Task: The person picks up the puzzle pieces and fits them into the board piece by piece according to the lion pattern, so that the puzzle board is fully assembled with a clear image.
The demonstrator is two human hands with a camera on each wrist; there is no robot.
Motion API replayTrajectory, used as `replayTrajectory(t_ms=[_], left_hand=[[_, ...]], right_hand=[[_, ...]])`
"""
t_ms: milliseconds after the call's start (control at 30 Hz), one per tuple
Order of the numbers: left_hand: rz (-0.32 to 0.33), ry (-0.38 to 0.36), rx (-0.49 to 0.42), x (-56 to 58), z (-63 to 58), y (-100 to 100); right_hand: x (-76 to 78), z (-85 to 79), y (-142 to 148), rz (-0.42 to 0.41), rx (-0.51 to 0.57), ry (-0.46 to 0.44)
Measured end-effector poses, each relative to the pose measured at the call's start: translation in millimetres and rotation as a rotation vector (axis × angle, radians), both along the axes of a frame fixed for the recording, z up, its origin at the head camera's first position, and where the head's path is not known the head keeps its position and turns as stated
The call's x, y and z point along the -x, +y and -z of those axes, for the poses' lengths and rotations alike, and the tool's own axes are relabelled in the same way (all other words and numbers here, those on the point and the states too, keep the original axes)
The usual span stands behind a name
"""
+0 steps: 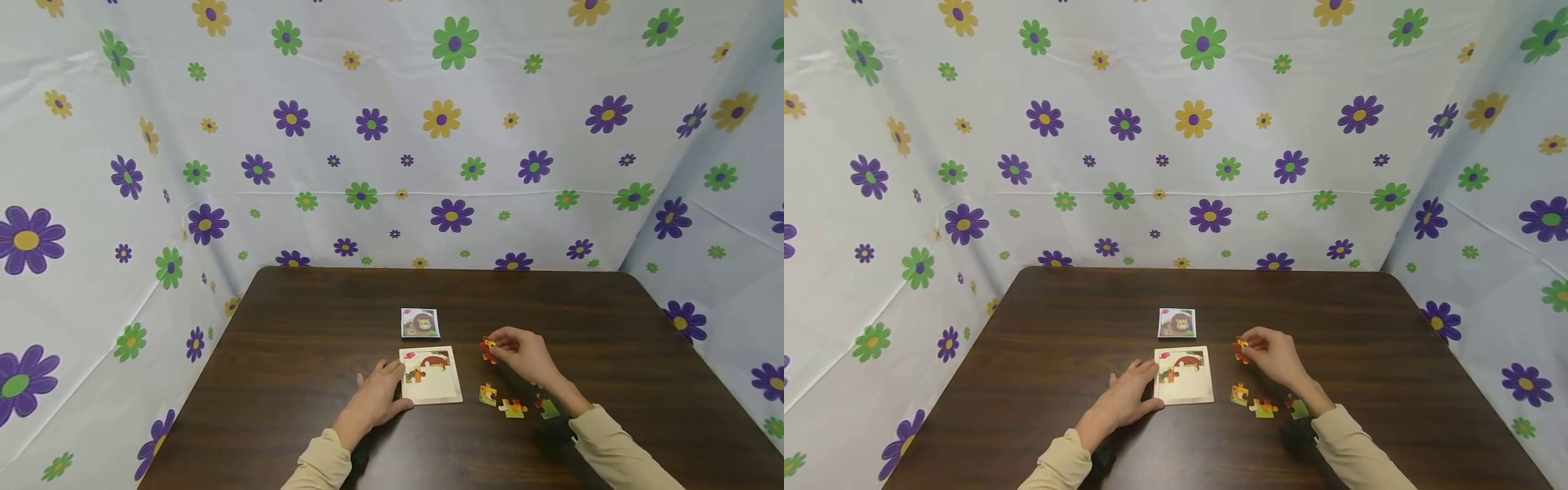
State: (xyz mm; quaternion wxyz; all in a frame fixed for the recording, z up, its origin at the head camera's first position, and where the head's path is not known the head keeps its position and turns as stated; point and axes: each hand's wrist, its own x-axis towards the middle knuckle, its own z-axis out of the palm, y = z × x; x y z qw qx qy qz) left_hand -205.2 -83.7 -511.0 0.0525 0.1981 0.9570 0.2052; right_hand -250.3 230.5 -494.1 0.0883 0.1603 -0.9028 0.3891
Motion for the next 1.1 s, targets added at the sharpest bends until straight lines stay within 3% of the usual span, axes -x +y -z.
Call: replayTrajectory(t_ms=[267,500,767,1100], left_hand=[[-0.001,-0.006,0.014,-0.6,0.9,-0.3],[-0.012,-0.012,0.007,0.1,0.5,-0.3],[-0.014,-0.02,0.005,1.2,2.0,1.2],[-0.001,-0.005,0.009,0.5,-0.5,0.7]], right_hand=[[-2.8,-11.4,-32.8,-0.075,0.123,-0.035],[-0.9,-11.6,-60.6,-0.059,0.15,-0.134],[-1.2,6.0,-87.1,-0.078,0.17,-0.228],[-6.0,27.5,-104.8,0.006,0.164,-0.264]])
